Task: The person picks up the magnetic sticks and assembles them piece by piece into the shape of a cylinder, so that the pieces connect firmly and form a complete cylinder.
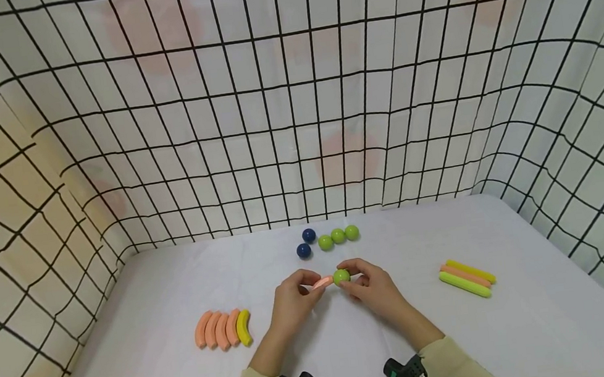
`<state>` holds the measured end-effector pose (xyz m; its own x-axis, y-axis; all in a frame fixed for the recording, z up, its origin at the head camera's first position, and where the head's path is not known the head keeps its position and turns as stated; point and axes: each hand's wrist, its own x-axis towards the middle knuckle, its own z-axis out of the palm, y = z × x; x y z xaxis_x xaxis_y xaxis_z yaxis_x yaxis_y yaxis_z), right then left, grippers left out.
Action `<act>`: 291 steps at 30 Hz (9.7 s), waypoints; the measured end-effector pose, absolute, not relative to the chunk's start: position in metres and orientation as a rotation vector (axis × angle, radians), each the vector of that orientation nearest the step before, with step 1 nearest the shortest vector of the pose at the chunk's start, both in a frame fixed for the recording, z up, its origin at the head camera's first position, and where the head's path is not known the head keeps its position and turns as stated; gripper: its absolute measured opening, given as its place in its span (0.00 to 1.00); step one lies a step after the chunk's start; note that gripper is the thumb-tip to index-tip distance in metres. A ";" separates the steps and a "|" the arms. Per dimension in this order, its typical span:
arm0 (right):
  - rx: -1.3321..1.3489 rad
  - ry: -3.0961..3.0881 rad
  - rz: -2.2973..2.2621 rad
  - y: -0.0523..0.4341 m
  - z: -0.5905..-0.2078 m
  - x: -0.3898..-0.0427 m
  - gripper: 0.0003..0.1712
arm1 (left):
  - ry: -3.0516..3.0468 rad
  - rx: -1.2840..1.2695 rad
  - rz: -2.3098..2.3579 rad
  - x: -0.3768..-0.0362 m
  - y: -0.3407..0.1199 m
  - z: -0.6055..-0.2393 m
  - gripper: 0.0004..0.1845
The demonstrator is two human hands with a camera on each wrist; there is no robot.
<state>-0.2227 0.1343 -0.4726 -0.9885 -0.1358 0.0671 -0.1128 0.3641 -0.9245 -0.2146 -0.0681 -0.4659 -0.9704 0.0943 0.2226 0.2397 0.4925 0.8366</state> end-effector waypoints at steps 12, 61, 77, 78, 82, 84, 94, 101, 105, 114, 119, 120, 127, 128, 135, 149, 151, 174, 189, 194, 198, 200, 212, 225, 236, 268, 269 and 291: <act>-0.207 2.584 -1.739 0.135 -0.466 -0.220 0.18 | -2.597 -0.282 -1.679 -0.216 -0.069 -0.465 0.12; -0.562 2.279 -1.501 0.138 -0.463 -0.218 0.16 | -2.360 -0.229 -2.434 -0.217 -0.077 -0.458 0.36; -0.555 2.324 -1.555 0.143 -0.469 -0.221 0.12 | -2.274 -0.140 -2.437 -0.217 -0.076 -0.459 0.31; -0.559 2.322 -1.567 0.143 -0.469 -0.221 0.13 | -2.261 -0.122 -2.436 -0.217 -0.076 -0.459 0.30; -0.508 2.311 -1.632 0.145 -0.470 -0.224 0.14 | -2.225 -0.066 -2.430 -0.217 -0.077 -0.459 0.25; -0.465 2.305 -1.673 0.147 -0.471 -0.225 0.13 | -2.218 -0.055 -2.423 -0.217 -0.077 -0.459 0.24; -0.241 2.335 -1.883 0.150 -0.465 -0.228 0.15 | -2.275 -0.122 -2.385 -0.218 -0.079 -0.459 0.26; -0.144 2.374 -1.965 0.149 -0.466 -0.231 0.15 | -2.331 -0.160 -2.367 -0.218 -0.079 -0.461 0.24; -0.125 2.368 -2.015 0.148 -0.467 -0.230 0.16 | -2.346 -0.150 -2.365 -0.219 -0.077 -0.462 0.23; -0.176 2.320 -2.085 0.142 -0.470 -0.226 0.19 | -2.490 -0.166 -2.180 -0.215 -0.071 -0.461 0.22; -0.215 2.292 -2.101 0.142 -0.471 -0.227 0.19 | -2.558 -0.172 -2.095 -0.215 -0.070 -0.462 0.21; -0.218 2.288 -2.105 0.142 -0.471 -0.227 0.19 | -2.570 -0.174 -2.079 -0.215 -0.070 -0.462 0.21; -0.151 2.308 -2.099 0.146 -0.471 -0.229 0.18 | -2.623 -0.213 -2.005 -0.213 -0.070 -0.462 0.19; -0.135 2.315 -2.092 0.147 -0.471 -0.229 0.18 | -2.629 -0.222 -1.996 -0.213 -0.070 -0.462 0.18; -0.070 2.357 -2.026 0.153 -0.474 -0.233 0.16 | -2.651 -0.247 -1.971 -0.213 -0.071 -0.462 0.17; -0.033 2.438 -1.936 0.158 -0.478 -0.234 0.15 | -2.644 -0.243 -1.987 -0.214 -0.075 -0.464 0.16; -0.033 2.435 -1.958 0.157 -0.480 -0.234 0.15 | -2.638 -0.221 -1.977 -0.215 -0.076 -0.464 0.16; -0.021 2.468 -1.947 0.156 -0.481 -0.233 0.14 | -2.683 -0.049 -1.547 -0.210 -0.105 -0.442 0.13; -0.023 2.482 -1.942 0.157 -0.484 -0.234 0.15 | -2.820 0.007 -1.271 -0.191 -0.197 -0.410 0.18; -0.018 2.473 -1.951 0.157 -0.483 -0.233 0.15 | -2.855 0.018 -1.226 -0.188 -0.220 -0.406 0.21; -0.015 2.469 -1.952 0.158 -0.483 -0.232 0.14 | -2.906 0.030 -1.193 -0.188 -0.234 -0.409 0.23; -0.021 2.477 -1.948 0.158 -0.483 -0.233 0.14 | -2.943 0.047 -1.190 -0.188 -0.241 -0.412 0.25; -0.020 2.443 -1.979 0.160 -0.481 -0.234 0.16 | -3.034 0.135 -1.196 -0.187 -0.271 -0.428 0.27; -0.024 2.428 -1.984 0.160 -0.479 -0.233 0.16 | -3.069 0.122 -1.132 -0.190 -0.285 -0.440 0.19; -0.030 2.434 -1.967 0.161 -0.477 -0.234 0.16 | -3.054 0.207 -1.043 -0.189 -0.280 -0.441 0.19; -0.035 2.455 -1.974 0.164 -0.481 -0.235 0.15 | -2.603 0.556 -1.442 -0.190 -0.262 -0.438 0.22; -0.033 2.454 -1.976 0.164 -0.481 -0.234 0.15 | -2.584 0.555 -1.450 -0.190 -0.261 -0.437 0.22; -0.046 2.474 -1.940 0.164 -0.482 -0.238 0.15 | -2.350 0.346 -1.679 -0.192 -0.242 -0.427 0.25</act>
